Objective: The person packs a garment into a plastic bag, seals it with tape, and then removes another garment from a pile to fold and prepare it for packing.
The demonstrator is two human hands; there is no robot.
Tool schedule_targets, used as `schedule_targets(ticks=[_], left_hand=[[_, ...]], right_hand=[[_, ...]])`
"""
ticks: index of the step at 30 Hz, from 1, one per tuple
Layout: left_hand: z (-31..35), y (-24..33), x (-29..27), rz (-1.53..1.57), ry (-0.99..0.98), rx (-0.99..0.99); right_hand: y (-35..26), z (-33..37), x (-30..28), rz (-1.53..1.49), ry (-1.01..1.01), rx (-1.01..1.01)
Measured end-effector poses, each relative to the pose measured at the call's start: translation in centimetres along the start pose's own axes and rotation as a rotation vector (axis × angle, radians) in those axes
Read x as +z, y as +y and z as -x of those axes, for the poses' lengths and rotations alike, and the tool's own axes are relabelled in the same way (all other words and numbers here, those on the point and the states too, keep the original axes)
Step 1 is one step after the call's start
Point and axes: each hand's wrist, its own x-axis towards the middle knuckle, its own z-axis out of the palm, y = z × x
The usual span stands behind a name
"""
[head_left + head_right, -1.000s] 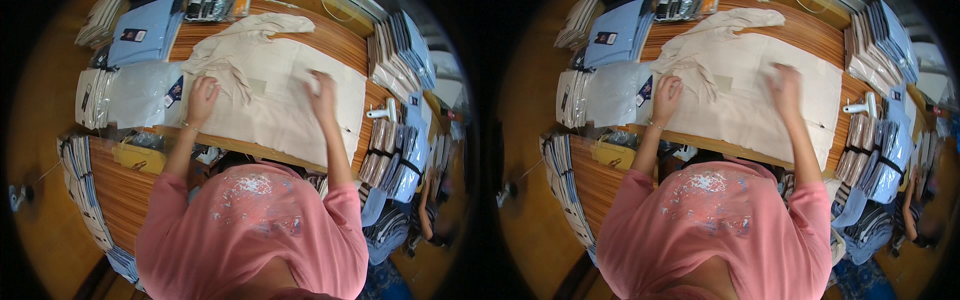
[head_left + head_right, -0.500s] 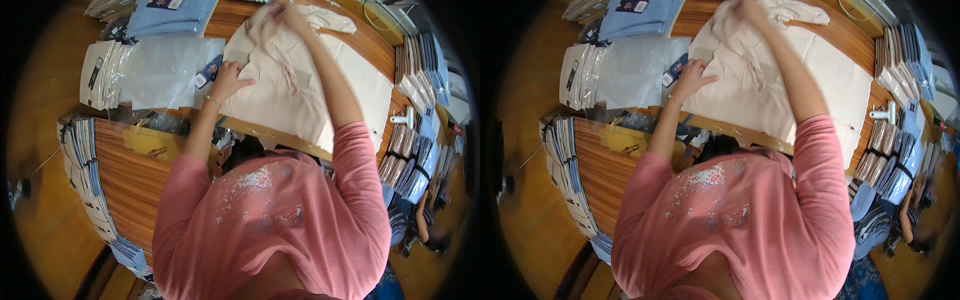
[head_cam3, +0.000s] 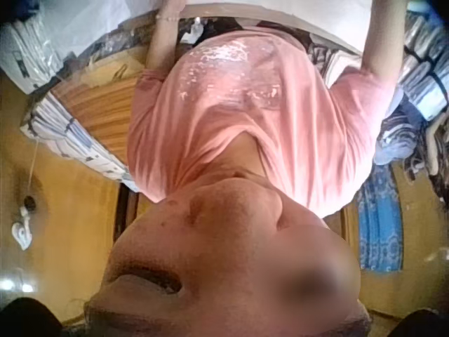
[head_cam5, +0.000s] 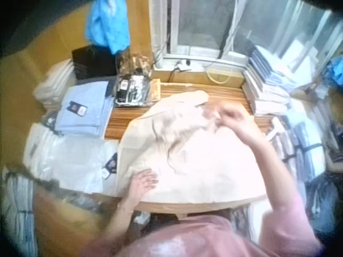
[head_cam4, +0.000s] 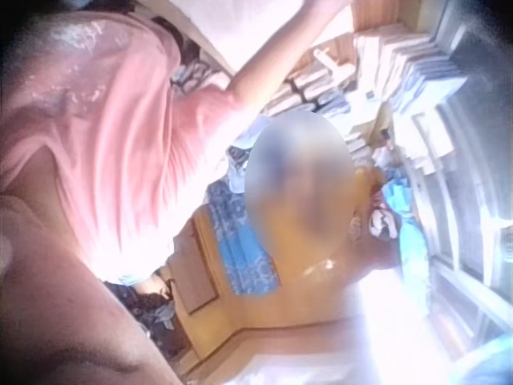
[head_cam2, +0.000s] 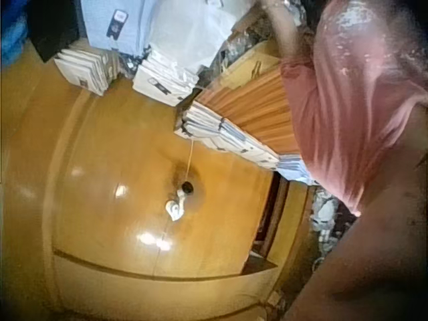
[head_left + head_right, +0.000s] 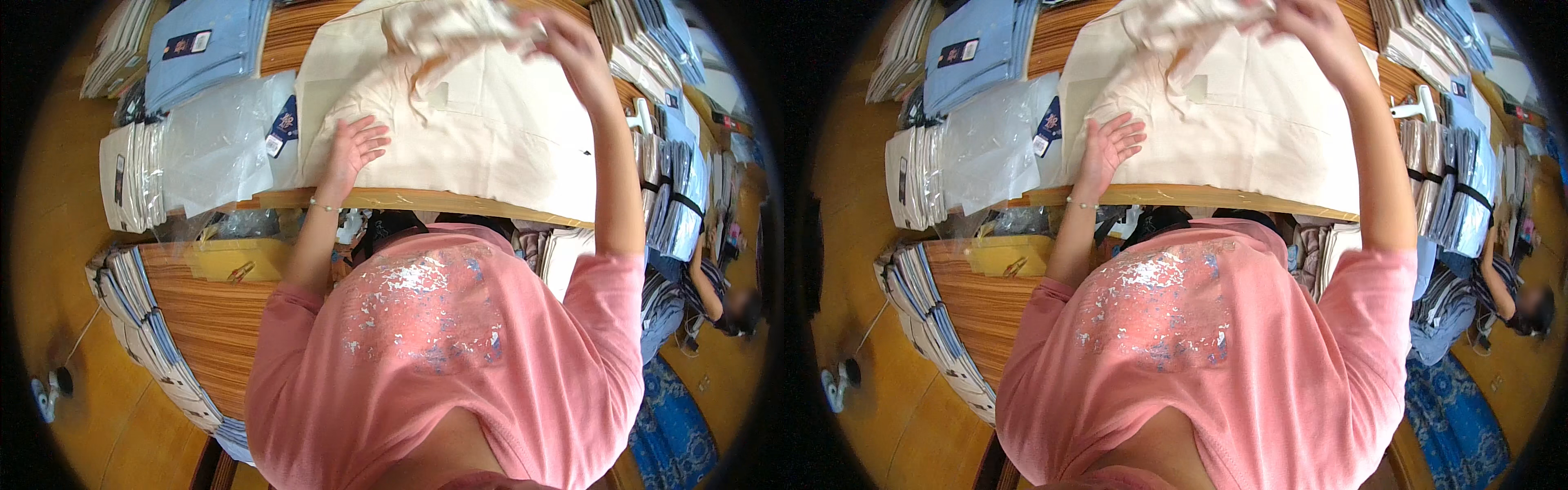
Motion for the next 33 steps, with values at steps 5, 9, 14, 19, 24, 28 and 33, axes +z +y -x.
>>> schedule_targets(ticks=[5,9,14,19,24,28,33], left_hand=[[-0.4,-1.6,-0.6,0.425,0.113,-0.071],[0.4,-1.8,-0.2,0.496,0.197,-0.017],[2.8,-2.8,-3.0,0.580,0.305,0.043],[6.8,-0.7,1.0,0.330,0.693,0.239],[-0.8,4.5,5.8,-0.874,0.673,0.813],[-17.0,8.1,2.8,-1.377,0.635,1.081],[-22.9,10.0,1.7,-1.778,0.750,0.416]], right_hand=[[6.2,16.0,-0.9,-0.315,0.241,0.599],[7.6,18.8,0.1,-0.454,0.240,0.710],[9.0,22.5,0.1,-0.459,0.252,0.741],[13.5,24.1,-1.1,0.077,0.210,0.702],[20.1,16.5,-12.2,0.565,0.388,0.347],[24.8,8.6,-16.5,1.119,0.504,0.224],[23.6,5.7,-18.4,1.338,0.113,0.664]])
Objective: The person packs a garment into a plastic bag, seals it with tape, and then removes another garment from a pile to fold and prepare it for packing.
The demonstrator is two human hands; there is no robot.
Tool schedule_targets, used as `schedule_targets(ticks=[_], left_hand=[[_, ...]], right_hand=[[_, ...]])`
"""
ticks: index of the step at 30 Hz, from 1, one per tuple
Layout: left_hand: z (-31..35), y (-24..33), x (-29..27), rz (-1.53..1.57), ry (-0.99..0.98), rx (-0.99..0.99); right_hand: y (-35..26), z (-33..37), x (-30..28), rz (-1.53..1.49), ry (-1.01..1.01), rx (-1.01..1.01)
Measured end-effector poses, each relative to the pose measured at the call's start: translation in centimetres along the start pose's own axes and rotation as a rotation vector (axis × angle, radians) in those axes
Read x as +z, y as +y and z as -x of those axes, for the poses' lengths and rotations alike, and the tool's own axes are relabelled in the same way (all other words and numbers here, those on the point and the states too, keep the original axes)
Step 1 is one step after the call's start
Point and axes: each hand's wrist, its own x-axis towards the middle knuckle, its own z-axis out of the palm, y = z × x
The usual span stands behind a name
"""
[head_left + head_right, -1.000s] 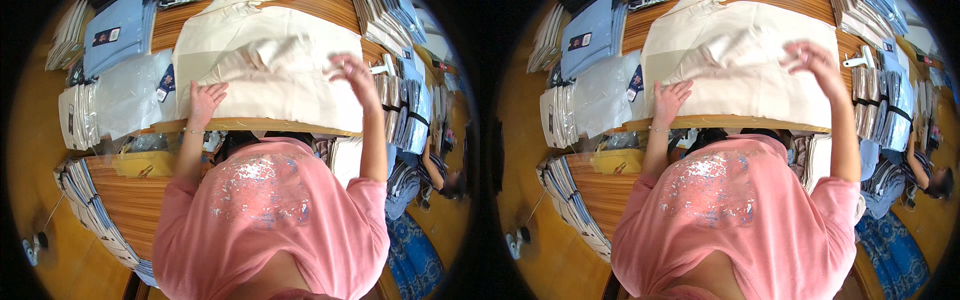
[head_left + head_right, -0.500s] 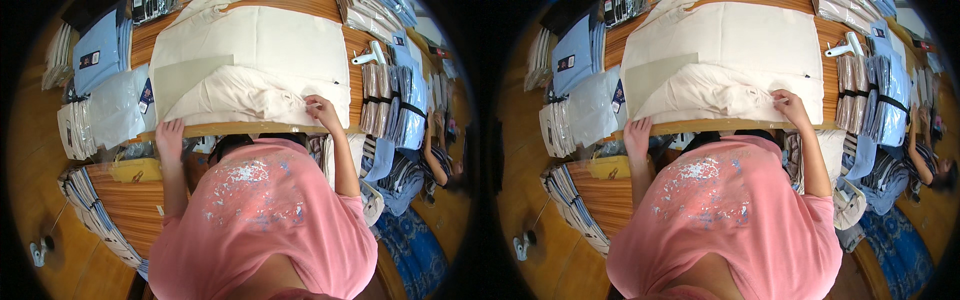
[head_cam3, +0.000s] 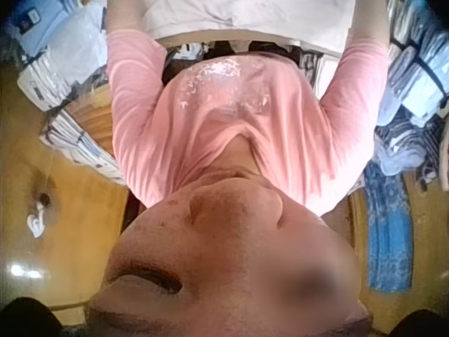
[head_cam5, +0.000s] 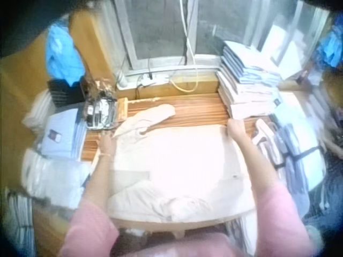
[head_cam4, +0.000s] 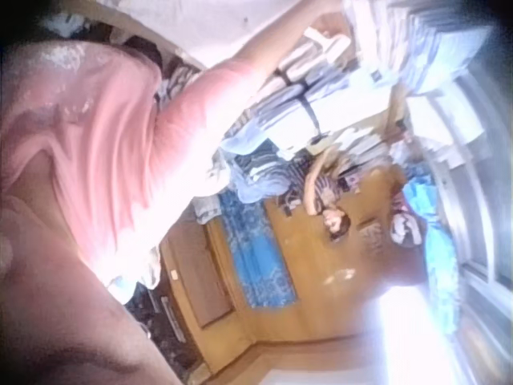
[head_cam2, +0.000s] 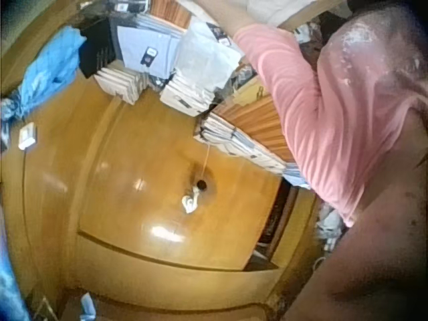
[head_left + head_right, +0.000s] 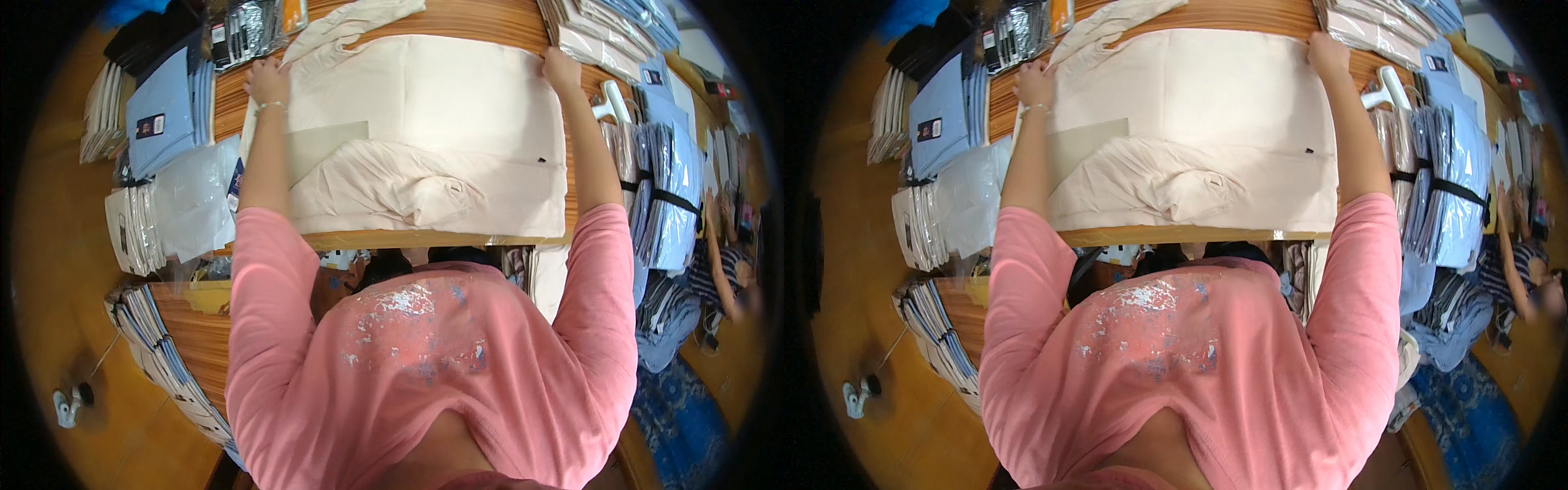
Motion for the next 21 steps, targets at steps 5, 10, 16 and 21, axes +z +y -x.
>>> schedule_targets(ticks=[5,10,16,21], left_hand=[[0.2,-1.0,-0.6,0.098,-0.120,0.054],[2.7,-3.5,-5.3,0.818,0.019,0.033],[17.0,-7.3,-13.4,0.963,-0.251,-0.170],[25.1,-12.6,-8.9,0.874,-0.258,0.048]], right_hand=[[2.9,1.6,-1.6,-0.203,0.096,-0.038],[6.2,6.8,-5.7,-0.471,0.208,-0.055],[8.3,23.4,-4.2,-0.837,0.247,0.123],[6.0,29.4,-0.4,-0.545,-0.031,0.092]])
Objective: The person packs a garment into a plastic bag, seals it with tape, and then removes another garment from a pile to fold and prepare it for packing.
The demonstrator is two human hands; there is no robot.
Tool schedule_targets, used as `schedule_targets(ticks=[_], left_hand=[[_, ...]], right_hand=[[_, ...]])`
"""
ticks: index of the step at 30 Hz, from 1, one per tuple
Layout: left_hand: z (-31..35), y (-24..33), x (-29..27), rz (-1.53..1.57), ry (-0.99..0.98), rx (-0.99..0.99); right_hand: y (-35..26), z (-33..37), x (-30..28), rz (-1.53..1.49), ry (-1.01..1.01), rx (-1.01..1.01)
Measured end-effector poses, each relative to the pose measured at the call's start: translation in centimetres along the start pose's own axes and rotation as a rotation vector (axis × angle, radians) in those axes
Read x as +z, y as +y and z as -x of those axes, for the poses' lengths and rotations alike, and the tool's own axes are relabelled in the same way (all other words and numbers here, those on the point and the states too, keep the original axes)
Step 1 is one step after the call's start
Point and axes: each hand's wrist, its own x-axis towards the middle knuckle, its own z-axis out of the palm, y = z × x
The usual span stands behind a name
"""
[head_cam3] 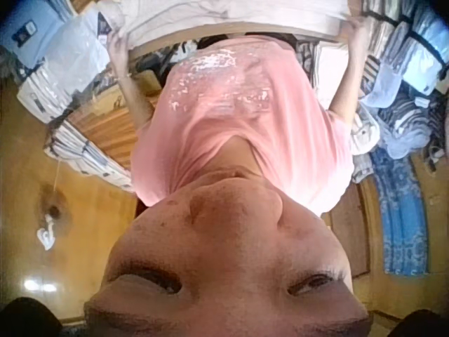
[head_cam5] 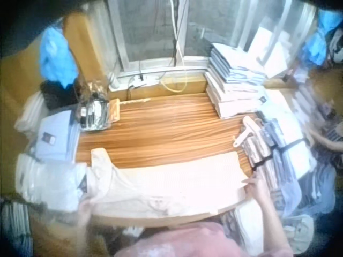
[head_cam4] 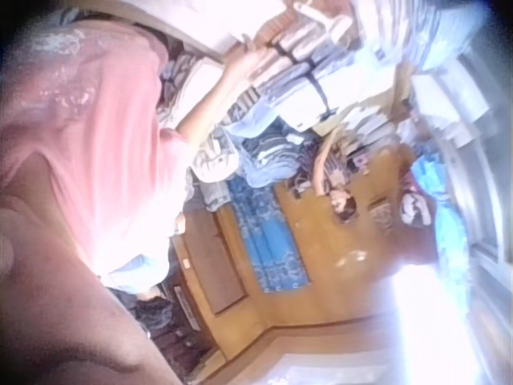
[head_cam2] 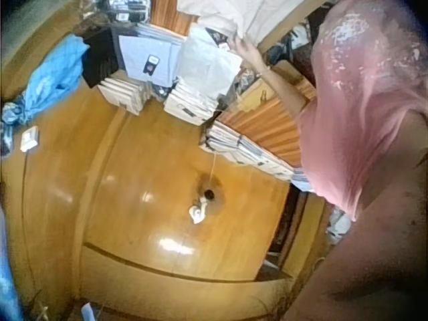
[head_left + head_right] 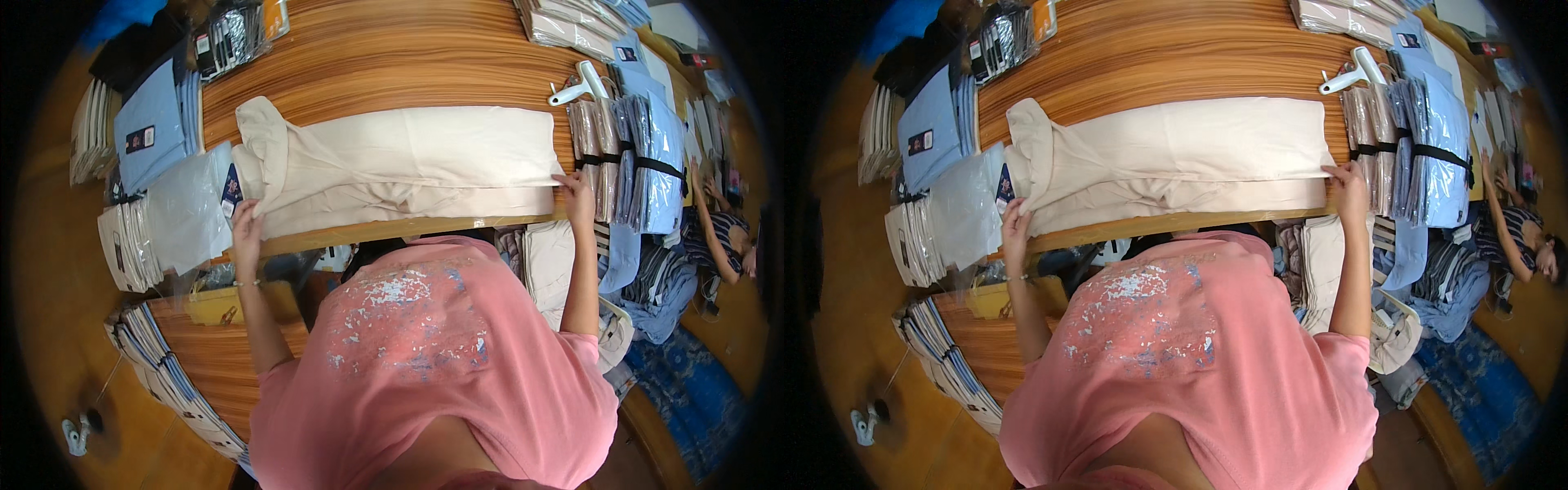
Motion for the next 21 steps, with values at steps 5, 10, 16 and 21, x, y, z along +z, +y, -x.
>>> schedule_targets(ticks=[5,10,16,21], left_hand=[[0.8,0.3,1.3,-0.569,-0.024,0.104],[1.4,0.9,1.2,-0.573,-0.072,0.028],[0.9,1.8,-0.2,-0.632,-0.223,0.102],[-4.0,3.9,-3.0,-0.128,0.189,0.320]], right_hand=[[-12.4,-4.2,0.4,0.203,-0.132,-0.103],[-33.5,-12.4,10.9,0.053,0.027,-1.013],[-47.1,-18.6,17.5,0.472,0.197,-1.412],[-46.6,-15.7,8.6,0.406,-0.255,-1.306]])
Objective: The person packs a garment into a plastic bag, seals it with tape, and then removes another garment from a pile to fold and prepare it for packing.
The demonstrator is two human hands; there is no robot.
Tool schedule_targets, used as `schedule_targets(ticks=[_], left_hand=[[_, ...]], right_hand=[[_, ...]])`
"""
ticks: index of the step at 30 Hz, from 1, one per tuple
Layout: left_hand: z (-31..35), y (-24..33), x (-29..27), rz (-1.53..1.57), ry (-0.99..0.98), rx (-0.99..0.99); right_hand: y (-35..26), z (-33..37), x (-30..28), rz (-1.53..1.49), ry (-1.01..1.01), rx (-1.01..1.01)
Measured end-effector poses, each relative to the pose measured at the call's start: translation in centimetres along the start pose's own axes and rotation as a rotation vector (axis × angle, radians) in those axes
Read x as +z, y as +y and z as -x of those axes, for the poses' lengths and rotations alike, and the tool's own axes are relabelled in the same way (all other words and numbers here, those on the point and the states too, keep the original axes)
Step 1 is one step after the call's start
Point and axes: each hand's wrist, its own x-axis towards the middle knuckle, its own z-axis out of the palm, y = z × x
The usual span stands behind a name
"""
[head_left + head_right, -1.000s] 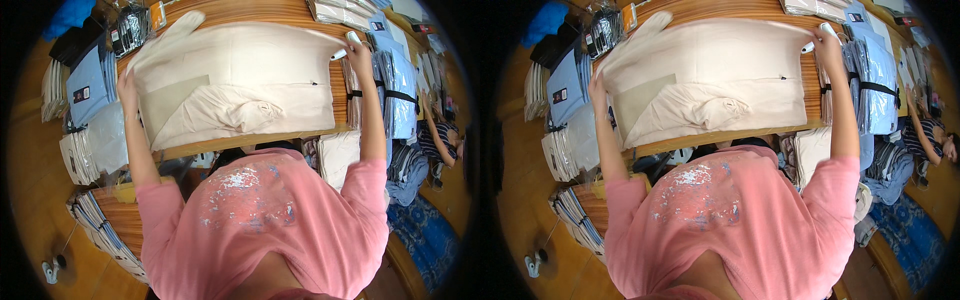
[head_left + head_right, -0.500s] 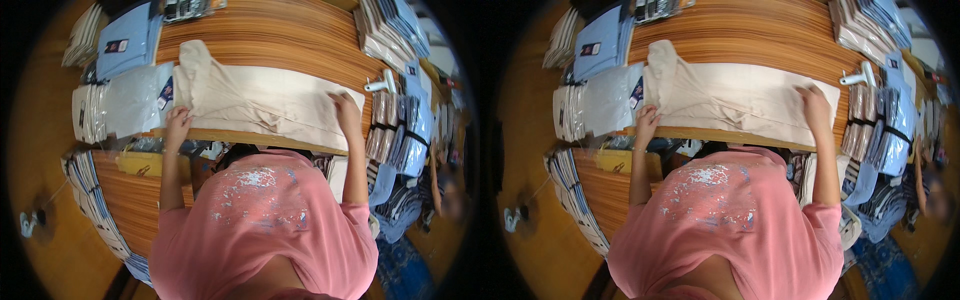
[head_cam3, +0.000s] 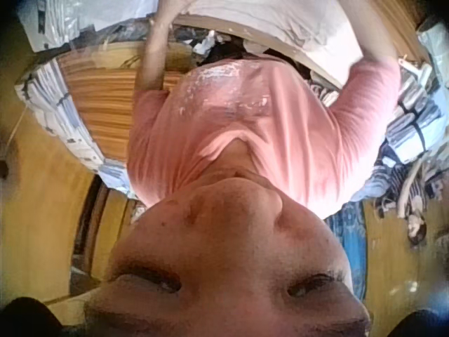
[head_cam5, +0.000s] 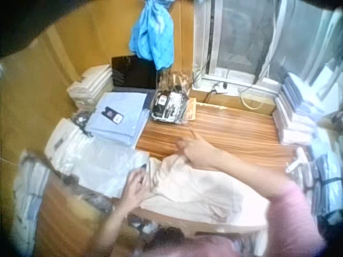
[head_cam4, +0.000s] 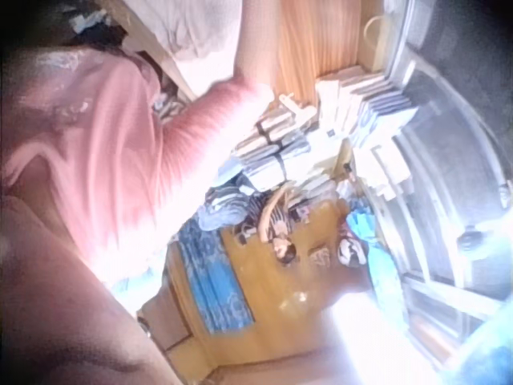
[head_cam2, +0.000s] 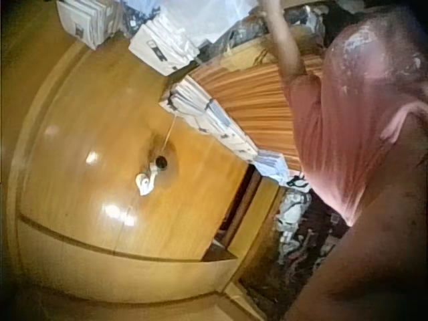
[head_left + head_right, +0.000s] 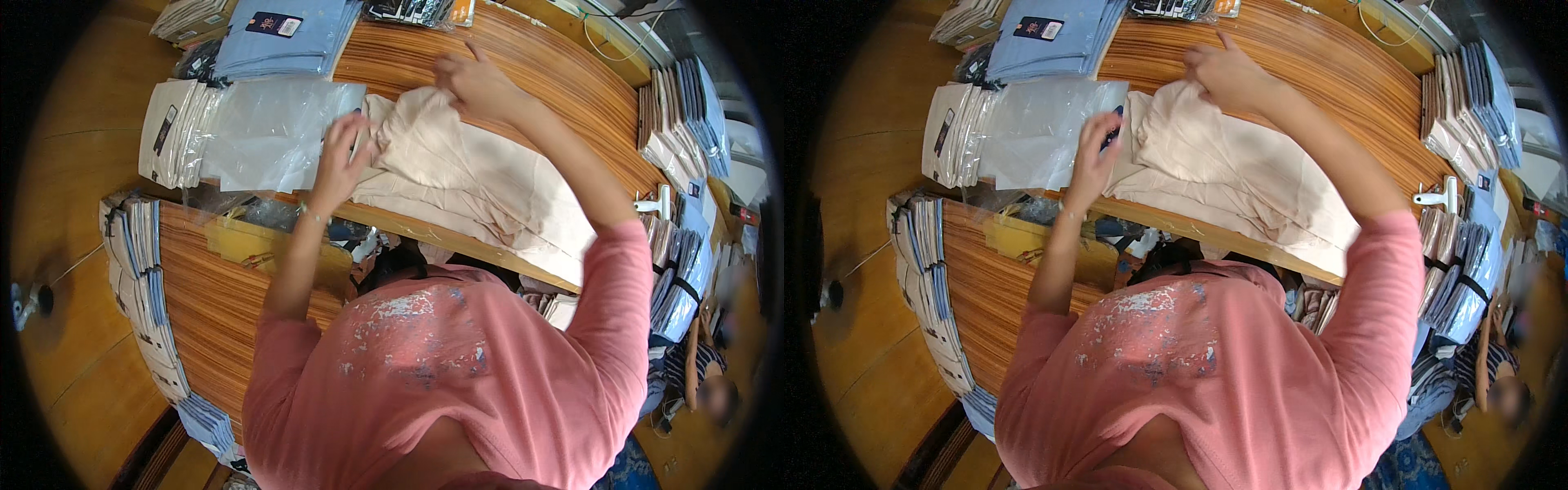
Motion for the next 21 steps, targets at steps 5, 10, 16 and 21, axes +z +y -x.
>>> schedule_targets(ticks=[5,10,16,21], left_hand=[[-7.3,-1.6,6.6,0.761,-0.599,-0.164],[-9.2,-0.7,10.1,-0.019,-1.456,-0.172],[-10.5,0.5,6.8,-0.256,-1.413,-0.172],[-8.4,-3.1,4.4,-0.224,-0.893,0.027]], right_hand=[[-9.2,10.4,-7.6,-0.705,-0.230,-0.009],[-11.7,18.6,-8.8,-1.130,0.133,0.243],[-6.4,29.8,6.2,-1.301,0.435,1.238],[-4.5,29.4,11.3,-1.030,0.691,1.116]])
